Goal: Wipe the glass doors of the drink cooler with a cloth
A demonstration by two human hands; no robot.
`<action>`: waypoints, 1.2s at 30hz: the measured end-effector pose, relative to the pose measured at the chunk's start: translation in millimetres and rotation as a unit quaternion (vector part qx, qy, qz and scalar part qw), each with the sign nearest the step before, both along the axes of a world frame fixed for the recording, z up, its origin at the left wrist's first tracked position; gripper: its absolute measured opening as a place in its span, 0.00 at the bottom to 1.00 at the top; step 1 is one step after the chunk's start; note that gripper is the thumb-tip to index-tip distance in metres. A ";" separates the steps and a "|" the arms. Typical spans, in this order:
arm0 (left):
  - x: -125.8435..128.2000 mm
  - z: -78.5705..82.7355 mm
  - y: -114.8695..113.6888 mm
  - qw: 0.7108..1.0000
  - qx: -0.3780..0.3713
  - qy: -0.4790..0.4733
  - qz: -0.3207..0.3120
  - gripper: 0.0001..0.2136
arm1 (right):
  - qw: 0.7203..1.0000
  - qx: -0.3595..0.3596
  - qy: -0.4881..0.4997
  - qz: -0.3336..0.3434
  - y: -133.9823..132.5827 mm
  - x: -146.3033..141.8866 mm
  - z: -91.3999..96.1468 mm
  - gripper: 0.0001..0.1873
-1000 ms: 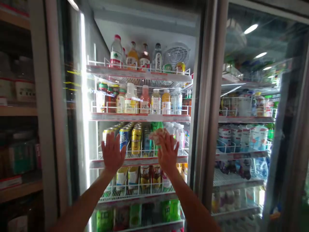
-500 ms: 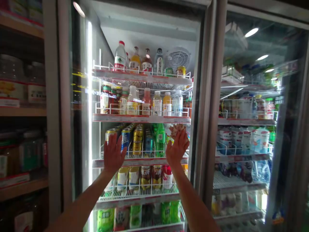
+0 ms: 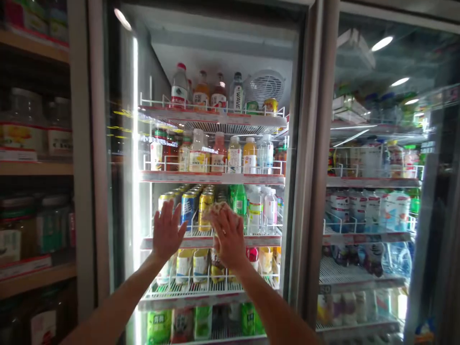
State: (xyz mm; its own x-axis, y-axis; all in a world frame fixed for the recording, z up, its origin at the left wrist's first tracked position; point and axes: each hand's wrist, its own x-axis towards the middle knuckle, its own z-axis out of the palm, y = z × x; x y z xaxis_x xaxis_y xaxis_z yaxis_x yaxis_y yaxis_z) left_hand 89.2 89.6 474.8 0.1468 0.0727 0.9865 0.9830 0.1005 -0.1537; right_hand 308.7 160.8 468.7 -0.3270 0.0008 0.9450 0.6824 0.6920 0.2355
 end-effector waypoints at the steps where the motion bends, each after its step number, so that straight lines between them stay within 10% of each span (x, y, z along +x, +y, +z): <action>1: -3.4 0.9 -2.6 1.000 -0.010 0.009 0.000 0.30 | 0.999 0.000 -0.035 0.001 -3.1 -3.0 2.6 0.30; 6: -25.0 2.7 -23.6 0.998 -0.050 0.005 0.026 0.24 | 0.996 -0.050 0.038 -0.058 -5.0 -7.6 35.5 0.31; 12: -50.3 -13.1 -51.1 0.988 -0.069 -0.118 0.074 0.23 | 0.980 0.026 -0.197 0.018 -21.1 -33.6 3.1 0.34; 19: -83.1 -36.3 -72.4 0.979 -0.085 -0.146 0.111 0.25 | 0.997 -0.002 -0.072 0.026 -29.8 -79.8 35.9 0.33; 23: -95.8 -46.4 -85.5 0.978 -0.098 -0.128 0.129 0.24 | 0.964 0.070 -0.235 0.104 -44.1 -109.9 21.4 0.35; 29: -111.1 -47.9 -105.3 0.977 -0.074 -0.122 0.157 0.25 | 0.983 0.027 -0.140 0.118 -58.7 -162.8 69.1 0.35; 36: -122.3 -43.0 -121.8 0.979 -0.038 -0.102 0.174 0.22 | 0.929 0.108 -0.304 0.183 -66.8 -184.6 29.0 0.32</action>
State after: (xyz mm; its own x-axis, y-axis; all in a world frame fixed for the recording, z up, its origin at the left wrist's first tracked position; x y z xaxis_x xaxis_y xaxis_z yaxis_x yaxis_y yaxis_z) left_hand -33.1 -32.2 431.7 -0.0996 0.1585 0.9823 0.9020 0.4312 0.0219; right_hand 124.1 94.0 497.7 -0.7416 -0.3839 0.5502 0.1055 0.7431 0.6608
